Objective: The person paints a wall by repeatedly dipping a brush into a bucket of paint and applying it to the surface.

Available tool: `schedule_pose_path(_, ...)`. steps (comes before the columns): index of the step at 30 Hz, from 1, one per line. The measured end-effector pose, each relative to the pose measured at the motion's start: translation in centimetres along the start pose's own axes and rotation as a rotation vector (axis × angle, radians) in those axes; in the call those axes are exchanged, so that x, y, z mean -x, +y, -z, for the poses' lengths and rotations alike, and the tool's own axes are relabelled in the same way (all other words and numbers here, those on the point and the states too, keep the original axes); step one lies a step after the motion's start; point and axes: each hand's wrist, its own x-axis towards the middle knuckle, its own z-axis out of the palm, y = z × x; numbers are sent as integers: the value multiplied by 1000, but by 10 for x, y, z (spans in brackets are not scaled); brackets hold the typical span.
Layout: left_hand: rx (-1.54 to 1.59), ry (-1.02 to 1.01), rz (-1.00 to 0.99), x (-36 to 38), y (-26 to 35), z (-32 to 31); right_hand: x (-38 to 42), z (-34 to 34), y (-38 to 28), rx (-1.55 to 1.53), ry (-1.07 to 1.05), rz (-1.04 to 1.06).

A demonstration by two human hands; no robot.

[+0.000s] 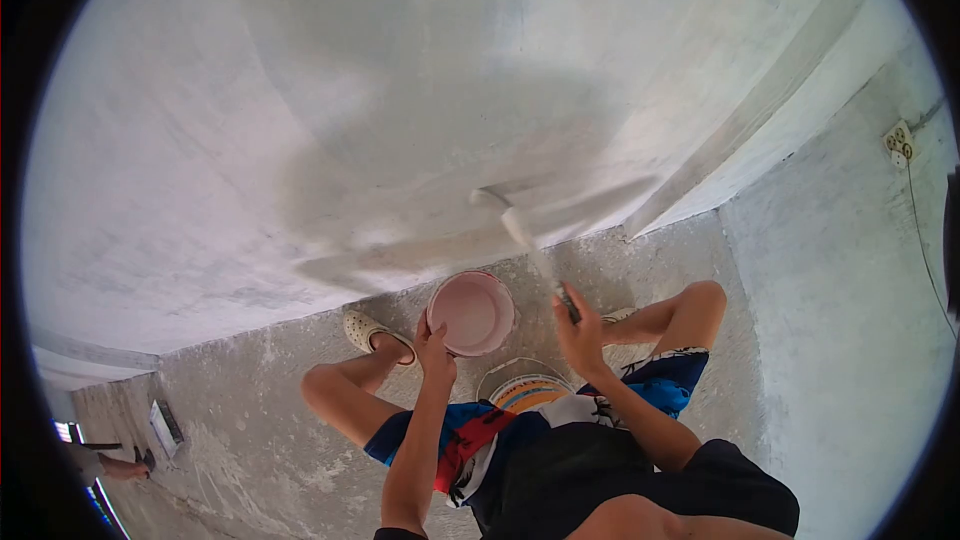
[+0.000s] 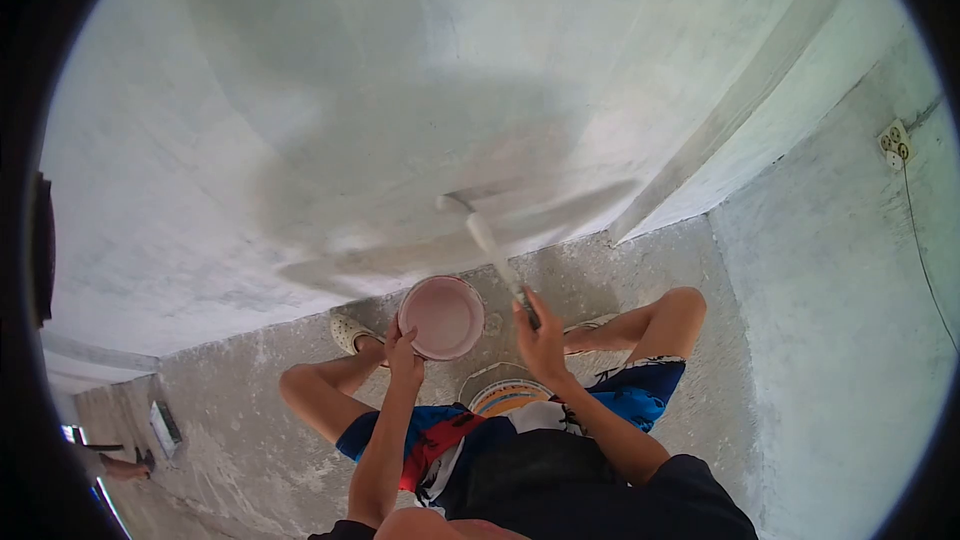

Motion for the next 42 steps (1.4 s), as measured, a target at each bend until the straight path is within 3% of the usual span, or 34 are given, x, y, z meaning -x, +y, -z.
schedule_pose_path(7,14,26,23,-1,1,4,-14,44,40,4,337,-102)
schedule_pose_path(11,4,25,9,-1,1,4,-5,47,46,46,316,-117)
schedule_pose_path(14,-17,33,-19,-10,-5,9,5,22,24,93,236,-163)
schedule_pose_path(19,-5,35,-66,-16,-10,11,15,0,-3,24,-76,37)
schedule_pose_path(23,-75,63,-104,-13,-6,6,26,17,-7,40,-224,10)
schedule_pose_path(28,-119,74,-122,-3,5,-6,33,40,-7,233,-508,236)
schedule_pose_path(30,-271,109,-228,-2,4,-11,36,39,-12,312,-563,255)
schedule_pose_path(37,-347,92,-254,4,14,-22,40,1,1,689,-636,344)
schedule_pose_path(42,-357,60,-279,5,13,-20,43,-13,11,753,-644,450)
